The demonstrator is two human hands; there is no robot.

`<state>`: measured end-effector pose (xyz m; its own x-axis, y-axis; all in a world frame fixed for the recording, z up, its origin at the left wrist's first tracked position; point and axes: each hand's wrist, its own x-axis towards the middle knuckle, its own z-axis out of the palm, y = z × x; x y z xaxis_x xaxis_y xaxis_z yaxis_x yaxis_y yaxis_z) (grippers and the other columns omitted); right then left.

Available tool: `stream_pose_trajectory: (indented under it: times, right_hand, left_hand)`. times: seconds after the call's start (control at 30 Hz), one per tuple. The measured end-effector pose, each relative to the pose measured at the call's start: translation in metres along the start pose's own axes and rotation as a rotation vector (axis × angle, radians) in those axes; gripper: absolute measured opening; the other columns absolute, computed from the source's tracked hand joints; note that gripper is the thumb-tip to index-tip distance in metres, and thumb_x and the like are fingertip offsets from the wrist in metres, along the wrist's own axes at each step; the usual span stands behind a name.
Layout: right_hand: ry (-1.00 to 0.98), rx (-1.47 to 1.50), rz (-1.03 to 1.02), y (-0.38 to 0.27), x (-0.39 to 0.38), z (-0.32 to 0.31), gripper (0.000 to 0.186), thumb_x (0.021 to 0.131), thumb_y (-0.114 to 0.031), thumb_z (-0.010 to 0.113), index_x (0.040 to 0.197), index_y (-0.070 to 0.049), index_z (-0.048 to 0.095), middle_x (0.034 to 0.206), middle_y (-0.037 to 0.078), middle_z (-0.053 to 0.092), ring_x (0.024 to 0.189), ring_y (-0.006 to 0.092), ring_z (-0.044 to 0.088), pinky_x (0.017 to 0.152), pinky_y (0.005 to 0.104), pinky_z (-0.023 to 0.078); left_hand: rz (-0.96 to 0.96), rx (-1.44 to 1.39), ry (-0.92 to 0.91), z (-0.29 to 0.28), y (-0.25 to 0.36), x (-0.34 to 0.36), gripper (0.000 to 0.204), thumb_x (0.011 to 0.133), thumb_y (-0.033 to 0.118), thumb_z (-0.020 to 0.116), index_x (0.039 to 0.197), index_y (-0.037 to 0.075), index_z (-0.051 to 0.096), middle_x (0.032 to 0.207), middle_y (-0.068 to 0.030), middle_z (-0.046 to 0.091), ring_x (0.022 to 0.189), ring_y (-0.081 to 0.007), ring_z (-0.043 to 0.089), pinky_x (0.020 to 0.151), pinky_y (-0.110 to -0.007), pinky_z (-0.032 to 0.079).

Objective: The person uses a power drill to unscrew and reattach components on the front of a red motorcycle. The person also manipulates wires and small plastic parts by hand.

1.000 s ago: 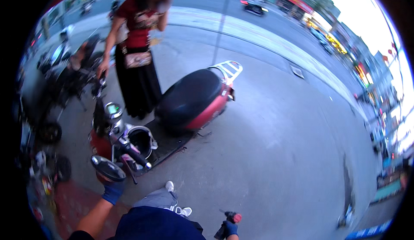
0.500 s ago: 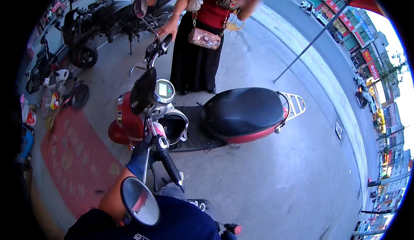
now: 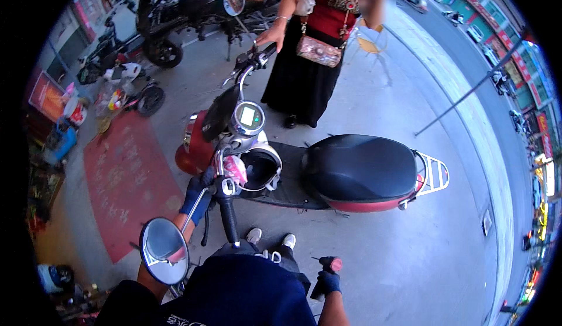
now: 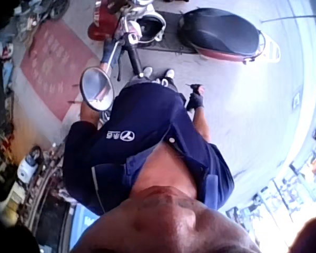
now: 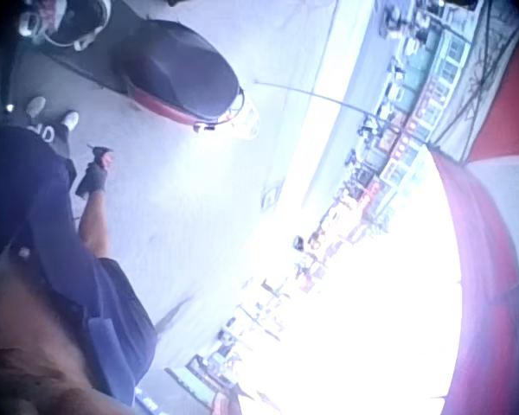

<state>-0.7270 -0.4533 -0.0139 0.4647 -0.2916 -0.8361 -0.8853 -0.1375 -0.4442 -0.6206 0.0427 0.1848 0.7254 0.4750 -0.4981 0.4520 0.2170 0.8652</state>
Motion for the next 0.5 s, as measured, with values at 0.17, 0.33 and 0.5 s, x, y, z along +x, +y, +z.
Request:
stream_pose_trajectory:
  times: [0.17,0.33,0.5]
  right_hand:
    - [-0.092,-0.102,-0.005,-0.025,0.045,-0.015,0.022,0.075,-0.005,0.066,0.096,0.001,0.059,0.075,0.012,0.062,0.065,0.0265,0.063,0.055,0.0387,0.049]
    - [-0.122,-0.061,0.080,-0.002,0.101,-0.051,0.017,0.078,-0.007,0.064,0.092,0.000,0.058,0.072,0.014,0.060,0.062,0.0277,0.059,0.052,0.0400,0.046]
    - [-0.144,-0.105,0.254,0.029,0.133,-0.096,0.018,0.081,-0.012,0.061,0.097,-0.004,0.056,0.066,0.011,0.055,0.052,0.0256,0.051,0.045,0.0388,0.039]
  left_hand:
    - [0.020,0.037,0.074,-0.008,-0.004,-0.001,0.041,0.094,0.049,0.048,0.081,0.011,0.057,0.053,-0.0021,0.049,0.036,-0.0133,0.043,0.032,-0.027,0.030]
    - [-0.067,0.229,0.133,0.011,0.024,-0.014,0.031,0.094,0.037,0.051,0.084,0.008,0.056,0.055,-0.0030,0.048,0.037,-0.0139,0.042,0.033,-0.028,0.029]
    - [-0.026,0.147,0.187,0.007,0.010,-0.009,0.033,0.095,0.037,0.051,0.082,0.007,0.057,0.052,-0.0032,0.047,0.036,-0.0146,0.042,0.034,-0.029,0.029]
